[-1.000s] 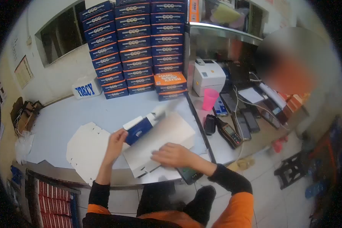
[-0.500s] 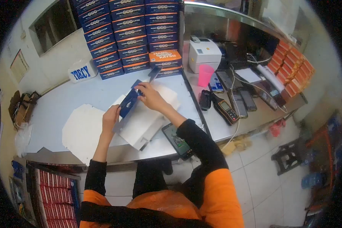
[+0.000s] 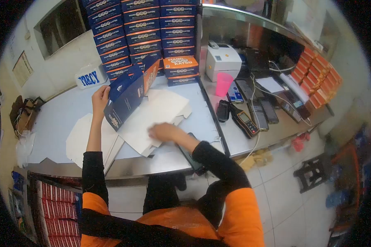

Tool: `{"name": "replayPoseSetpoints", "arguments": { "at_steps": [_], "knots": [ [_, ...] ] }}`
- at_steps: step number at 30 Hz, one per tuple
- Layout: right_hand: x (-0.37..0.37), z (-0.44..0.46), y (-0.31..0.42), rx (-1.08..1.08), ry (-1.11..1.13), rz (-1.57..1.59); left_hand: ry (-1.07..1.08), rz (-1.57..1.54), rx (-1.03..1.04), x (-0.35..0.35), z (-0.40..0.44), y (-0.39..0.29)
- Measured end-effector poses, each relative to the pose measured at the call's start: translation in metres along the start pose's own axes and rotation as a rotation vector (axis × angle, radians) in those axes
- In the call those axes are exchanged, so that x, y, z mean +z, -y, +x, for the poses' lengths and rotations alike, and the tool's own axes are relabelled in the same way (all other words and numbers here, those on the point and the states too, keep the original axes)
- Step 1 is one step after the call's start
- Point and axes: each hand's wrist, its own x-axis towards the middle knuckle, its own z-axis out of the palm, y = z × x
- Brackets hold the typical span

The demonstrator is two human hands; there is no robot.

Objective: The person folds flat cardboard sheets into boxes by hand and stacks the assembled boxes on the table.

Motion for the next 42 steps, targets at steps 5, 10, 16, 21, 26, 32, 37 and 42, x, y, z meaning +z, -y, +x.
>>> {"name": "replayPoseSetpoints", "arguments": {
  "at_steps": [5,10,16,21,26,32,37,42],
  "knots": [
    [0.006,-0.002,0.006,0.062,0.156,-0.141,-0.036,-0.123,0.021,-0.044,0.009,-0.058],
    [-0.079,0.011,0.049,-0.014,-0.920,0.448,0.256,-0.087,-0.033,-0.066,-0.051,-0.086],
    [-0.066,0.004,0.037,0.099,-0.687,0.450,0.438,-0.470,-0.368,-0.058,-0.132,-0.079],
    [-0.055,0.000,0.057,0.144,-0.735,1.224,0.376,-0.877,-0.726,-0.056,-0.149,-0.063],
    [-0.105,-0.014,0.098,-0.094,-0.521,0.408,0.573,-0.858,-0.586,-0.058,-0.152,-0.082],
    [-0.114,-0.016,0.101,-0.117,-0.340,0.249,0.538,-0.843,-0.527,-0.055,-0.154,-0.088],
    [-0.116,-0.011,0.095,-0.162,-0.321,0.354,0.531,-0.841,-0.530,-0.053,-0.151,-0.089],
    [-0.127,-0.009,0.091,-0.028,-0.184,0.267,0.540,-0.821,-0.509,-0.053,-0.140,-0.094]
  ]
}}
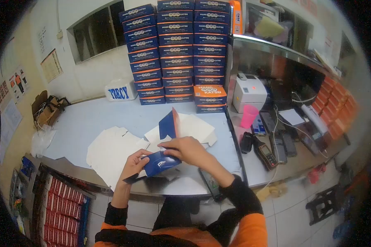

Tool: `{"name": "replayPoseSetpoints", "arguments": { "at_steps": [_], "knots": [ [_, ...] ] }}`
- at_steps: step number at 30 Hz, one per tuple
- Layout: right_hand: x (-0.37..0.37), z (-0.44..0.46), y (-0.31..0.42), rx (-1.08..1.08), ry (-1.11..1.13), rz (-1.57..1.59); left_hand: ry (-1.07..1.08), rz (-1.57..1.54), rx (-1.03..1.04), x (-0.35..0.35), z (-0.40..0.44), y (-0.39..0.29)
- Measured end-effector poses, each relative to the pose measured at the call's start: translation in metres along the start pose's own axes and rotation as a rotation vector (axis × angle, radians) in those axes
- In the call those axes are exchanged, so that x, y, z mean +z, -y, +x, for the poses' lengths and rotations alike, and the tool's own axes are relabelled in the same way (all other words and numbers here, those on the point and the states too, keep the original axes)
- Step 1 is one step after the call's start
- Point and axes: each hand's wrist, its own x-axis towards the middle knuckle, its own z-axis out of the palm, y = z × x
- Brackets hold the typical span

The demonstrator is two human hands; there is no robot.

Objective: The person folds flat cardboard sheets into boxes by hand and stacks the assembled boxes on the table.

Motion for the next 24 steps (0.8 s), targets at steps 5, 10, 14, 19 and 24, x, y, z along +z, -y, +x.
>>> {"name": "replayPoseSetpoints", "arguments": {
  "at_steps": [5,10,14,19,24],
  "knots": [
    [-0.003,-0.004,0.006,-0.089,0.055,0.097,0.102,0.022,-0.066,-0.004,0.006,-0.008],
    [-0.019,-0.013,0.004,0.185,-0.121,0.222,-0.096,-0.045,0.046,-0.009,-0.004,-0.045],
    [-0.014,-0.013,0.006,0.167,-0.078,0.207,-0.231,0.355,0.220,-0.007,-0.003,-0.018],
    [-0.015,-0.018,0.022,0.095,0.051,0.086,-0.305,0.968,0.660,0.007,0.009,-0.028],
    [0.000,-0.019,0.013,-0.235,-0.070,-0.170,0.055,1.099,0.654,0.028,0.010,-0.033]
  ]
}}
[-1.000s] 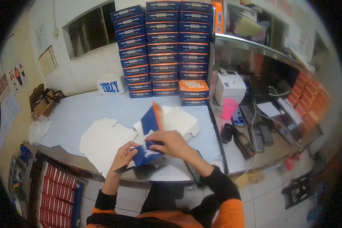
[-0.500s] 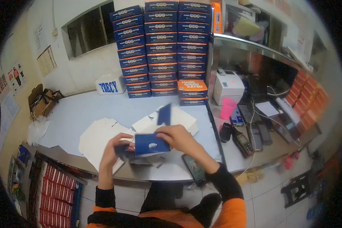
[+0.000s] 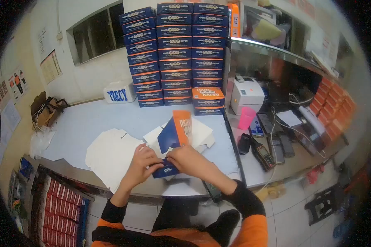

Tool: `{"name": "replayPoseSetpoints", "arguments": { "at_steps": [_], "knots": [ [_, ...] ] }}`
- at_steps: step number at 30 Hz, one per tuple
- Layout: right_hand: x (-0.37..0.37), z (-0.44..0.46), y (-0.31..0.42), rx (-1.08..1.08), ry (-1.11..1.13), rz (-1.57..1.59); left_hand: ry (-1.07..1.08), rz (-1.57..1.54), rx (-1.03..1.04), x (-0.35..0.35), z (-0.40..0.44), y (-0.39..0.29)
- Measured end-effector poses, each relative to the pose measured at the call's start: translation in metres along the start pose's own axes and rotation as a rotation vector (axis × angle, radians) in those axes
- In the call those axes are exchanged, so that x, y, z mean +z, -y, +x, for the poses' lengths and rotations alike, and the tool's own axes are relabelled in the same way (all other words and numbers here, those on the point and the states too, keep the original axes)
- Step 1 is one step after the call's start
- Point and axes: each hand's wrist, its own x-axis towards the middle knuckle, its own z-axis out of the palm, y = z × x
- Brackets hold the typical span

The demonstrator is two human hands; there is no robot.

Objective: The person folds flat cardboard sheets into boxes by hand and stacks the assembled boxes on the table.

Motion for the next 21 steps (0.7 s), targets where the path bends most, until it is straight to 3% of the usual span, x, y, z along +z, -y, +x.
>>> {"name": "replayPoseSetpoints", "arguments": {
  "at_steps": [3,4,5,7,9,10,11,13,15,16,17,19,21],
  "knots": [
    [-0.008,-0.001,0.008,0.101,0.019,0.056,-0.076,-0.050,-0.051,0.004,-0.002,0.009],
    [-0.008,-0.003,0.007,0.101,0.014,0.055,-0.124,-0.168,-0.172,0.001,-0.005,0.008],
    [-0.008,-0.005,0.006,0.153,-0.074,0.150,-0.121,-0.167,-0.169,0.001,-0.008,0.014],
    [-0.009,-0.012,0.000,0.207,-0.161,0.242,-0.708,-0.392,-0.334,0.004,-0.019,0.040],
    [-0.013,-0.021,-0.010,0.523,-0.209,0.703,-0.599,-0.453,-0.418,-0.004,-0.040,0.062],
    [-0.012,-0.025,-0.019,0.554,-0.210,0.776,-0.489,-0.509,-0.502,-0.007,-0.051,0.075],
    [-0.006,-0.029,-0.032,0.552,-0.209,0.776,-0.344,-0.614,-0.396,-0.009,-0.052,0.083],
    [0.006,-0.032,-0.053,0.630,-0.240,1.032,-0.294,-0.729,-0.461,-0.011,-0.056,0.073],
    [0.014,-0.036,-0.058,0.640,-0.208,1.092,-0.283,-0.780,-0.499,-0.019,-0.058,0.076],
    [0.022,-0.034,-0.055,0.726,-0.344,1.243,-0.274,-0.835,-0.536,-0.024,-0.060,0.079],
    [0.030,-0.034,-0.054,0.810,-0.482,1.392,-0.275,-0.833,-0.535,-0.030,-0.062,0.085],
    [0.053,-0.048,-0.087,0.744,-0.348,1.440,-0.099,-0.559,-0.535,-0.041,-0.063,0.096],
    [0.068,-0.051,-0.105,0.845,-0.248,1.551,-0.113,-0.394,-0.436,-0.062,-0.040,0.068]
  ]
}}
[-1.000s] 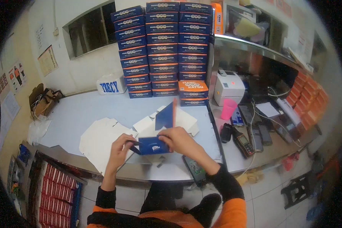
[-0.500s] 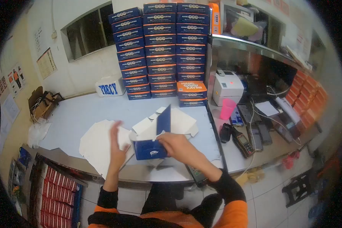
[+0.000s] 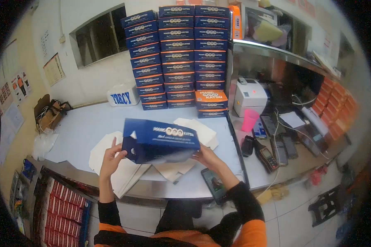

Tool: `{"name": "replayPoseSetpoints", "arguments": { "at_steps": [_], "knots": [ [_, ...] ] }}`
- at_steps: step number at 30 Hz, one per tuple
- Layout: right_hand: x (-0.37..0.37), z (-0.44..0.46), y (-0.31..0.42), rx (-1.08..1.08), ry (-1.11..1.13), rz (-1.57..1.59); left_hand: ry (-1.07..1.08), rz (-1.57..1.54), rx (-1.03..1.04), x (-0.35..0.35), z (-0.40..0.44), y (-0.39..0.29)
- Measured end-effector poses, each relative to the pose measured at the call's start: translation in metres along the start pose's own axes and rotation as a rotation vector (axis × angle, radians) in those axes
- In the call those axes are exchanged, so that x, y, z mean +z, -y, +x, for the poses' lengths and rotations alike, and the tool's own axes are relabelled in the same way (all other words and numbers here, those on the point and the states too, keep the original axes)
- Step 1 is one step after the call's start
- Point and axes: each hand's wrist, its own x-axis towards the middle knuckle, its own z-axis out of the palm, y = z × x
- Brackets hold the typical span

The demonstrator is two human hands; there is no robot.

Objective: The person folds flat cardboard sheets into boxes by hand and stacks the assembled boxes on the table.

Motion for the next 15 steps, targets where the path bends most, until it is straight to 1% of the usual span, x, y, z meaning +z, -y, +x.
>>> {"name": "replayPoseSetpoints", "arguments": {
  "at_steps": [1,2,4,5,6,8,10,12,13,14,15],
  "knots": [
    [0.017,-0.007,0.009,-0.079,-0.052,-0.108,-0.024,0.150,0.113,0.001,0.004,-0.021],
    [0.023,-0.008,0.014,-0.079,-0.050,-0.108,-0.026,0.151,0.112,0.005,0.007,-0.032],
    [0.032,-0.007,0.022,-0.464,-0.048,-0.615,0.179,0.322,0.235,0.019,0.014,-0.049],
    [0.046,-0.012,0.030,-0.554,0.017,-0.638,0.257,0.315,0.258,0.029,0.018,-0.053],
    [0.057,-0.015,0.036,-0.549,0.020,-0.640,0.255,0.313,0.254,0.036,0.023,-0.054],
    [0.074,-0.021,0.045,-0.694,0.227,-0.792,0.423,0.184,0.147,0.047,0.033,-0.050],
    [0.084,-0.032,0.053,-0.672,0.233,-0.851,0.456,0.189,0.105,0.053,0.037,-0.044],
    [0.088,-0.040,0.054,-0.620,0.174,-1.053,0.520,-0.014,-0.172,0.062,0.037,-0.033],
    [0.092,-0.041,0.048,-0.672,0.067,-1.079,0.561,-0.092,-0.212,0.064,0.035,-0.030],
    [0.094,-0.041,0.044,-0.673,0.066,-1.079,0.561,-0.092,-0.211,0.065,0.035,-0.029],
    [0.094,-0.041,0.040,-0.781,-0.011,-1.100,0.570,-0.087,-0.194,0.065,0.034,-0.028]
  ]
}}
